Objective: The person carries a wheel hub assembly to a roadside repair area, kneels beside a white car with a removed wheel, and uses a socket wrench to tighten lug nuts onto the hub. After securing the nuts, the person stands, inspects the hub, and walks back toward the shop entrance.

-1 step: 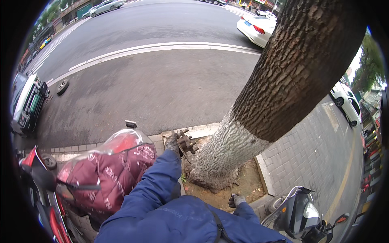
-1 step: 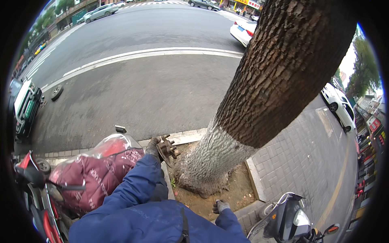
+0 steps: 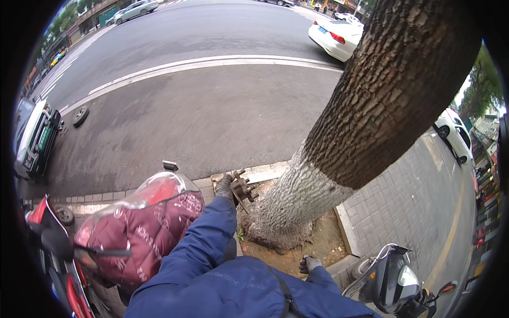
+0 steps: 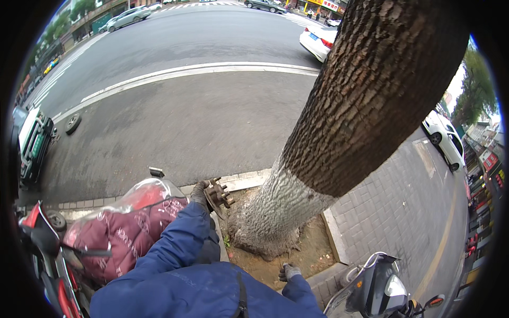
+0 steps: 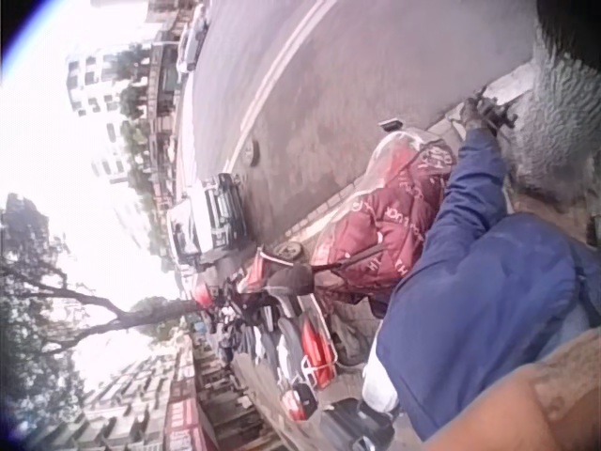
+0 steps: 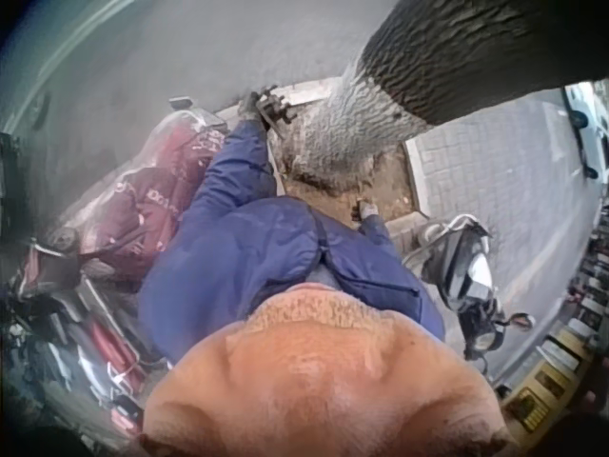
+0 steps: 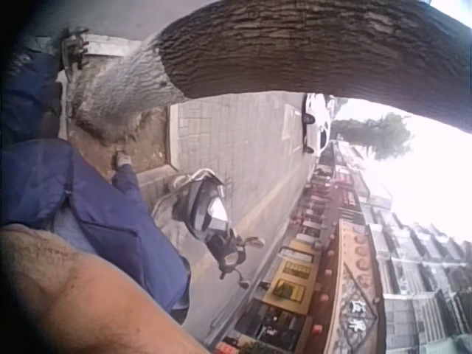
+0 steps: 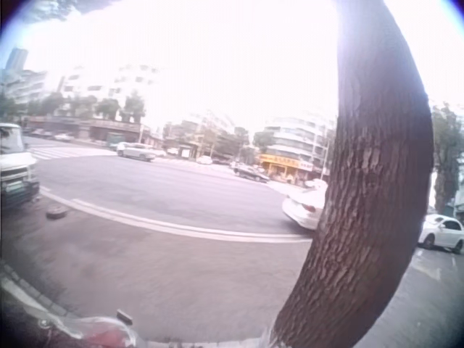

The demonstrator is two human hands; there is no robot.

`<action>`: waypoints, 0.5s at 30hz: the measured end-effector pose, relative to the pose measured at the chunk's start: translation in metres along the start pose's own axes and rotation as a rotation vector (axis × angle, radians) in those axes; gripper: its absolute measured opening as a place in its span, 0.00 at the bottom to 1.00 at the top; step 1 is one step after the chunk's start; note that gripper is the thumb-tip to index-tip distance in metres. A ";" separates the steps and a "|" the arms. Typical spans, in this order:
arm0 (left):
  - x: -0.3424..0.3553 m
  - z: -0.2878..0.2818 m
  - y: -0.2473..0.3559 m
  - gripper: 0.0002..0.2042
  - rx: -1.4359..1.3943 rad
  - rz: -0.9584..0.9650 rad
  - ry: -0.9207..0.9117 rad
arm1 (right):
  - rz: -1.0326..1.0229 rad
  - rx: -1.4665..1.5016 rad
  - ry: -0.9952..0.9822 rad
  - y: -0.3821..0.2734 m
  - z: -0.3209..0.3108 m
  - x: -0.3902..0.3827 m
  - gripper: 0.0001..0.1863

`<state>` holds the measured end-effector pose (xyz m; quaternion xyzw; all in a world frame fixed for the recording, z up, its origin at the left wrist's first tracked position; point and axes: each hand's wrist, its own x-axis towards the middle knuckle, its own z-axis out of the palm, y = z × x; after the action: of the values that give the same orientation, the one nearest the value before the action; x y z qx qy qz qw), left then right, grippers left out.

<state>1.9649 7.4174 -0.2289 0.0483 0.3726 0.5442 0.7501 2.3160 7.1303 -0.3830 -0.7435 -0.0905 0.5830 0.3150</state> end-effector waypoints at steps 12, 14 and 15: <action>0.241 0.023 0.105 0.21 0.055 -0.268 0.199 | 0.343 -0.176 0.112 -0.175 0.163 0.088 0.11; 0.262 0.037 0.131 0.17 0.035 -0.277 0.215 | -0.138 -0.375 0.021 -0.231 0.211 0.114 0.12; 0.280 0.051 0.148 0.15 0.016 -0.255 0.173 | 0.075 -0.084 -0.089 -0.258 0.234 0.126 0.13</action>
<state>1.9169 7.7325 -0.2628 -0.0404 0.4431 0.4439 0.7778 2.1981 7.4810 -0.3650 -0.7321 -0.1010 0.6226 0.2574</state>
